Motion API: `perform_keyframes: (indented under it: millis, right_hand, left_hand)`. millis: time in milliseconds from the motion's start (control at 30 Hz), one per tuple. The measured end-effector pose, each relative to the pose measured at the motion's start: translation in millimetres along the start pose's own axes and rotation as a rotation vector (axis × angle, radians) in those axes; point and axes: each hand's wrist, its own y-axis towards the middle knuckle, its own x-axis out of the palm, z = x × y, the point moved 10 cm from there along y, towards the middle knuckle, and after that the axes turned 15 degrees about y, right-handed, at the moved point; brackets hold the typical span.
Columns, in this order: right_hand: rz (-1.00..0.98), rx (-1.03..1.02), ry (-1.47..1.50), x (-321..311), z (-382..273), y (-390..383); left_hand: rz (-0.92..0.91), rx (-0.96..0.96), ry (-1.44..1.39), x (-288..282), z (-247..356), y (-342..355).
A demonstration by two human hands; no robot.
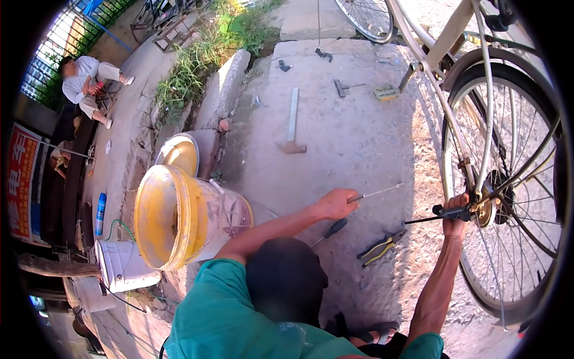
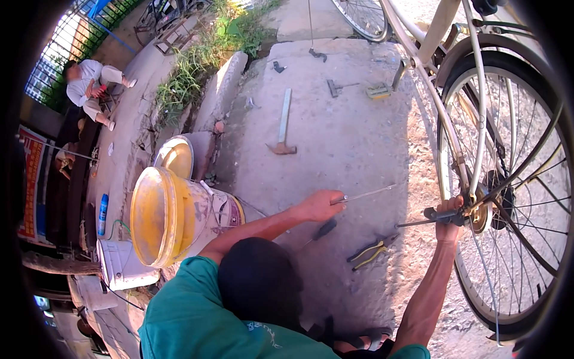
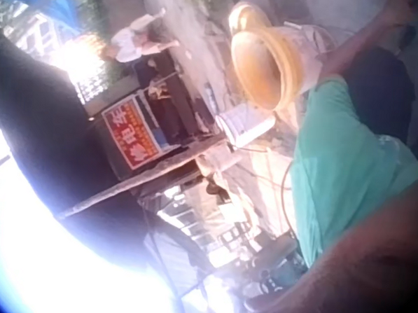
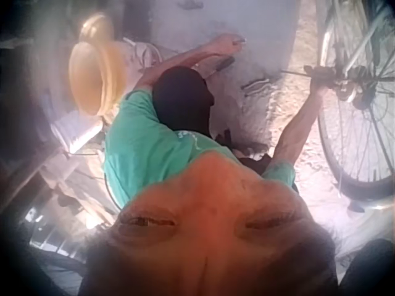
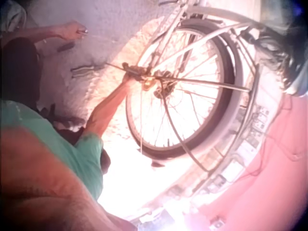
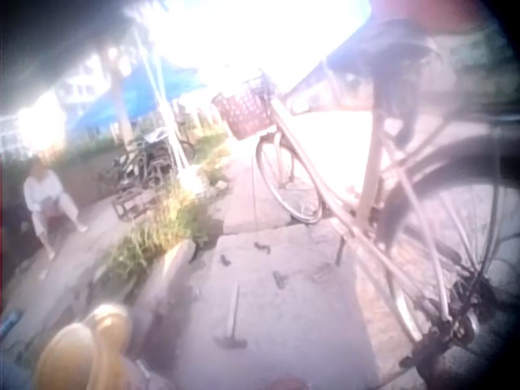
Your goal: The person uses a T-handle wrench and pliers to work on the rear axle and chain area of a bicycle, then moves to the handlebars and front basket area.
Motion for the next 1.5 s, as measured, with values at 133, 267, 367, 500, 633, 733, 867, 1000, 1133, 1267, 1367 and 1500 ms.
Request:
perform_keyframes:
  millis: [133, 267, 367, 500, 633, 733, 867, 1000, 1133, 1267, 1367, 1500]
  right_hand:
    - [0.018, -0.011, -0.027, -4.2, -2.7, -3.3]
    - [0.048, -0.019, -0.010, -3.1, 3.6, -1.1]
    - [0.131, -0.039, -0.029, -11.1, 9.8, -1.5]
    - [0.019, -0.050, -0.035, -8.6, -12.5, -8.1]
    - [-0.006, -0.004, -0.097, -1.2, 5.9, 0.5]
    - [0.094, 0.035, -0.137, 8.7, 20.8, 0.9]
    - [0.142, 0.156, 0.980, -67.2, 3.3, 0.7]
    - [0.157, 0.021, 0.257, -23.6, 15.0, 1.7]
    - [0.126, 0.004, -0.025, 6.4, 12.4, -4.2]
    - [0.111, 0.018, -0.105, 1.5, 6.4, -7.1]
    - [0.150, -0.008, -0.096, 2.2, 5.8, -7.3]
    - [0.075, 0.004, -0.151, 5.5, 4.7, -3.5]
  left_hand:
    - [0.005, 0.016, -0.008, -1.9, 4.0, -4.8]
    - [-0.009, 0.021, 0.007, -4.3, 0.4, -5.5]
    - [-0.013, -0.019, -0.010, 8.2, -18.3, -3.8]
    - [-0.125, -0.116, -0.228, 14.5, -3.1, 8.0]
    - [-0.203, -0.287, -0.555, 15.6, -22.1, 1.6]
    - [-0.252, -0.287, -0.880, 8.6, -8.3, -14.1]
    - [-0.310, -0.197, -0.960, 7.1, 44.4, -3.1]
    - [-0.290, -0.161, -1.061, 2.1, 49.1, -4.4]
    - [-0.298, -0.116, -1.123, -3.2, 64.6, -1.7]
    - [-0.329, -0.122, -1.133, 0.0, 73.9, 3.9]
    - [-0.335, -0.108, -1.152, -4.7, 83.2, 7.4]
    - [-0.327, -0.106, -1.176, -6.0, 83.4, 11.3]
